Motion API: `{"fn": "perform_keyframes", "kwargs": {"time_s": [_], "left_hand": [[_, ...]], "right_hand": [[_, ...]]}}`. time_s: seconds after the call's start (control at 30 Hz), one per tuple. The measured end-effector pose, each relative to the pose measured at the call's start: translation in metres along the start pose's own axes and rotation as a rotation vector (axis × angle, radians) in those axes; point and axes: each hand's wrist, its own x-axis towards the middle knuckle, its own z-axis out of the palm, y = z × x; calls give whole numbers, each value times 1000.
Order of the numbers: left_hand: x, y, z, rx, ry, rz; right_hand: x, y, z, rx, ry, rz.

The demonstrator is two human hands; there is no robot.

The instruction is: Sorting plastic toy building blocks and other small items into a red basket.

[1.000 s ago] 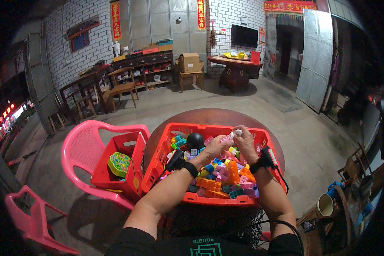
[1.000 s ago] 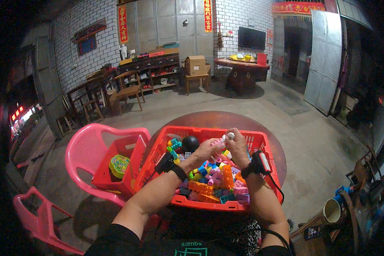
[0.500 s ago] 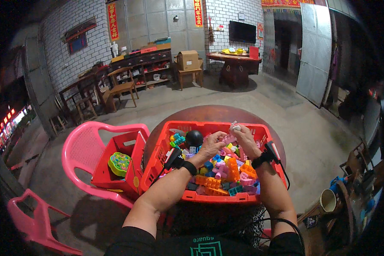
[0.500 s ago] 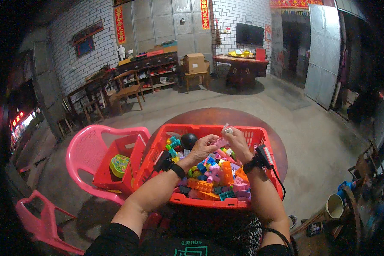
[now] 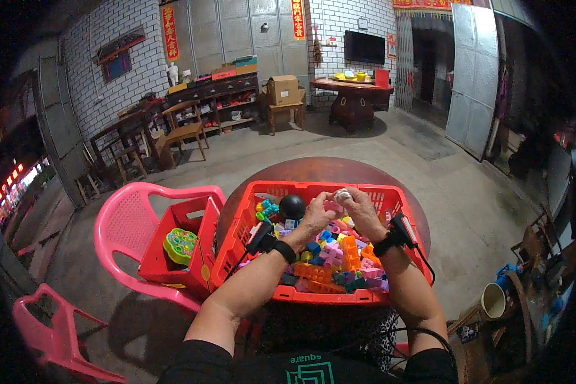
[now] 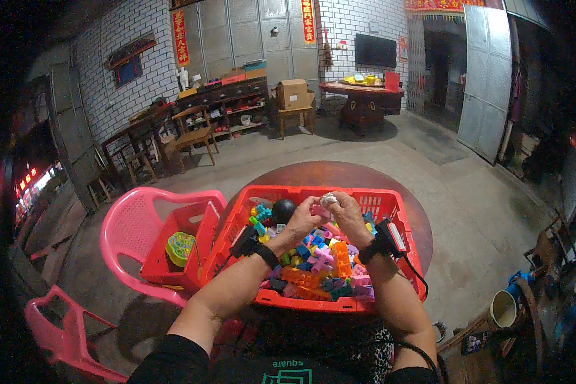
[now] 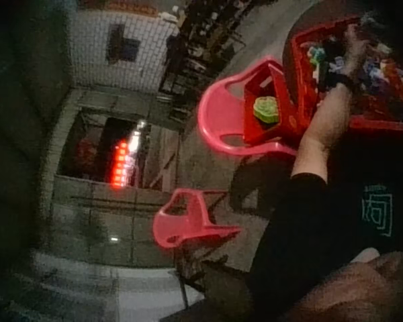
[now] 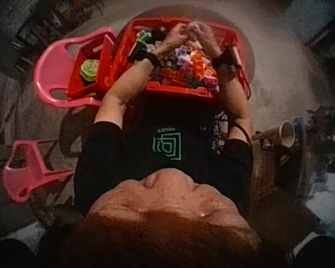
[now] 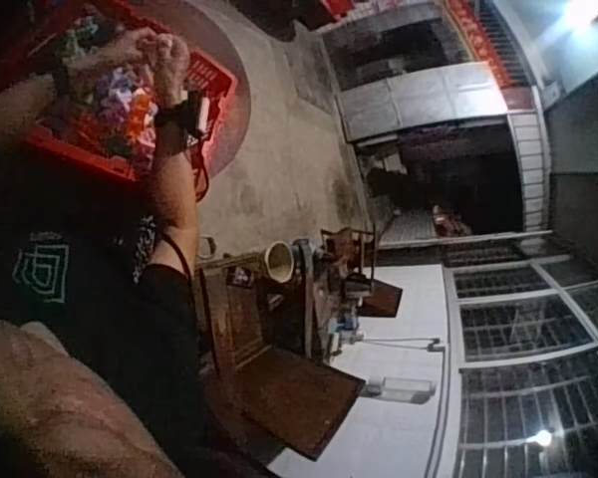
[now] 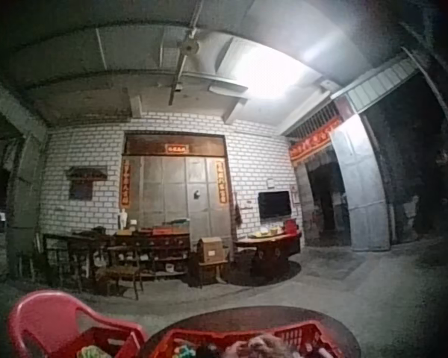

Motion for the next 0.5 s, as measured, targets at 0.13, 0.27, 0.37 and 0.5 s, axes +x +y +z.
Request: {"fn": "perform_keyframes", "kwargs": {"time_s": [0.13, 0.27, 0.37, 0.5], "left_hand": [[2, 6, -2, 126, 32, 67], [-4, 21, -2, 61, 27, 85], [-12, 49, 8, -164, -133, 95], [-14, 44, 0, -141, -127, 170]], "right_hand": [[2, 9, 0, 50, 45, -50], [0, -1, 2, 198, -13, 89], [-3, -6, -6, 204, -13, 18], [0, -13, 2, 152, -9, -9]]}}
